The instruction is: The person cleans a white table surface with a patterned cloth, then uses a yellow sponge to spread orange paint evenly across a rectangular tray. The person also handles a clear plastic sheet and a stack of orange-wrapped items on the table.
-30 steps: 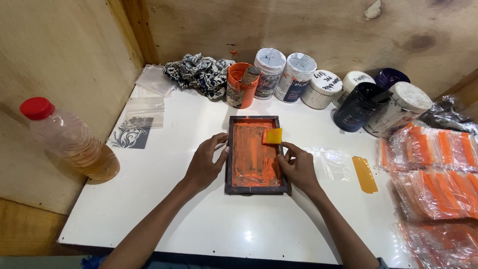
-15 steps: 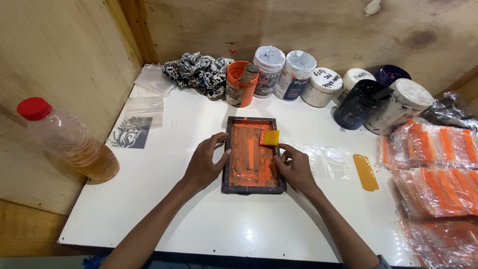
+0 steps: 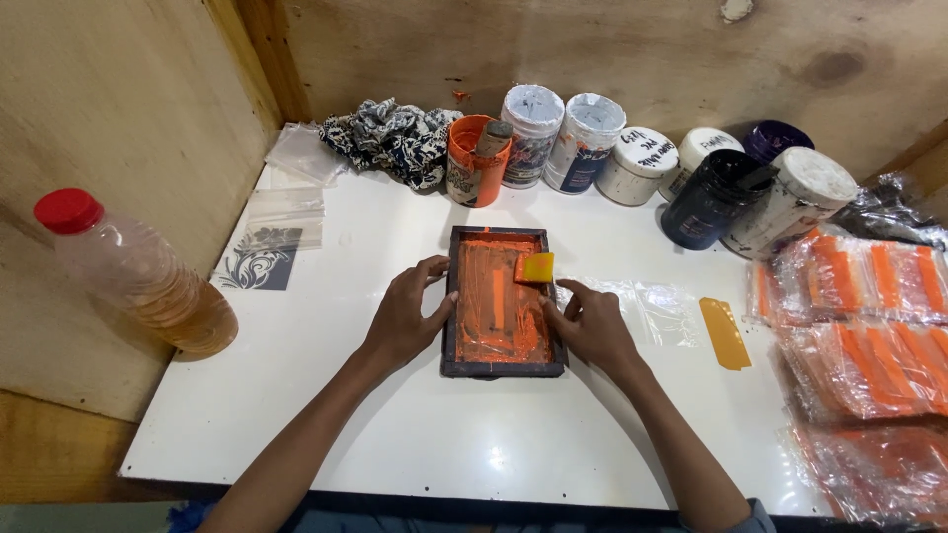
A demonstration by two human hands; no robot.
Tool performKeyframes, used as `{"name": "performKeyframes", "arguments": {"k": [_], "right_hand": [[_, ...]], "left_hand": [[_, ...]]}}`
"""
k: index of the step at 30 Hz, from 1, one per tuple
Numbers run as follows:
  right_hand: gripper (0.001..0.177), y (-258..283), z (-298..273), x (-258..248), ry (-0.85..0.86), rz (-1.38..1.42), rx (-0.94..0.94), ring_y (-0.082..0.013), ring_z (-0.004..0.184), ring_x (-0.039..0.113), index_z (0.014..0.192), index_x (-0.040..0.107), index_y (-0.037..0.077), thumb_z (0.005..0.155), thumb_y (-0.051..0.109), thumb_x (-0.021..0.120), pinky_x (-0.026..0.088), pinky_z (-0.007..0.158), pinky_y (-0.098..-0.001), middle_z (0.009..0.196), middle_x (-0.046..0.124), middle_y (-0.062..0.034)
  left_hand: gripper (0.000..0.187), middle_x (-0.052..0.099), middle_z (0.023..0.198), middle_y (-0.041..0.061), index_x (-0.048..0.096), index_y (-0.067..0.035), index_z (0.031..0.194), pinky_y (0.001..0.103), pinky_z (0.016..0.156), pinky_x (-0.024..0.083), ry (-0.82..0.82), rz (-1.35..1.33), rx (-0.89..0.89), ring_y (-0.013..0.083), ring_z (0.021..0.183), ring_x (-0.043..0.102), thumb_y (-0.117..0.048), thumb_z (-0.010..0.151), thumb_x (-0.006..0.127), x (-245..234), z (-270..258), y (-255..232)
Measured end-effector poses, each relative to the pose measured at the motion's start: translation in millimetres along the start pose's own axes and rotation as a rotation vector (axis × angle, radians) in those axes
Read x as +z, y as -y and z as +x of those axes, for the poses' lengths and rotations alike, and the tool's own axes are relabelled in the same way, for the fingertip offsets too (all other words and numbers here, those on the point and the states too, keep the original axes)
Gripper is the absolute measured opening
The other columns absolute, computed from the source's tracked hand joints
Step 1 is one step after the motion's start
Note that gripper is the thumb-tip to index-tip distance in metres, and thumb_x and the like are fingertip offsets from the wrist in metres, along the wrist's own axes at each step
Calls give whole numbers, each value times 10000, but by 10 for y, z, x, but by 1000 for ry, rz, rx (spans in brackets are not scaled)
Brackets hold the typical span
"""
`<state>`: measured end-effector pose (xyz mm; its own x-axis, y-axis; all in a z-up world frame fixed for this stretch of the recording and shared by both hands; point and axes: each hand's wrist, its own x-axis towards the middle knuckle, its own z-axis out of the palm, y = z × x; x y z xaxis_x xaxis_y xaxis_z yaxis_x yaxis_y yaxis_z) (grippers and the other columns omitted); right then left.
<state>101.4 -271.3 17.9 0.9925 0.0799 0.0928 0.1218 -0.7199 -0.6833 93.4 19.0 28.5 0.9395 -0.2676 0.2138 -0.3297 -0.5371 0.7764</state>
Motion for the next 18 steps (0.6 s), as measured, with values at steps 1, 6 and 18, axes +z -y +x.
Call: {"name": "performKeyframes", "arguments": {"k": [1,6,18], "right_hand": [[470,94,-26,-50,-20,-43,-13,-336,598,745,1237,690,-69,933,289,712,586,529,-402,690,727,-210],[396,21,52,-7,-192,-86,-194,-324,678,740,1262,698,-6,973,265,692,587,574,-396,820,733,-205],[407,64,400,11,-18,-198,-239,-387,1169,631,1315,691,25,921,126,692,603,871,-393,1215,655,-243]], "left_hand": [[489,616,1320,229,463,-50,1434,592,1145,378,6,2,-6,405,1305,579,-257,1011,593,2,-3,9],[575,553,1386,259,441,-38,1462,626,1175,324,26,-3,13,433,1355,528,-315,990,619,-96,-36,-146],[1154,296,1670,157,278,-94,1607,649,1253,42,288,236,73,359,1564,206,-770,757,669,-241,-73,-201]]}}
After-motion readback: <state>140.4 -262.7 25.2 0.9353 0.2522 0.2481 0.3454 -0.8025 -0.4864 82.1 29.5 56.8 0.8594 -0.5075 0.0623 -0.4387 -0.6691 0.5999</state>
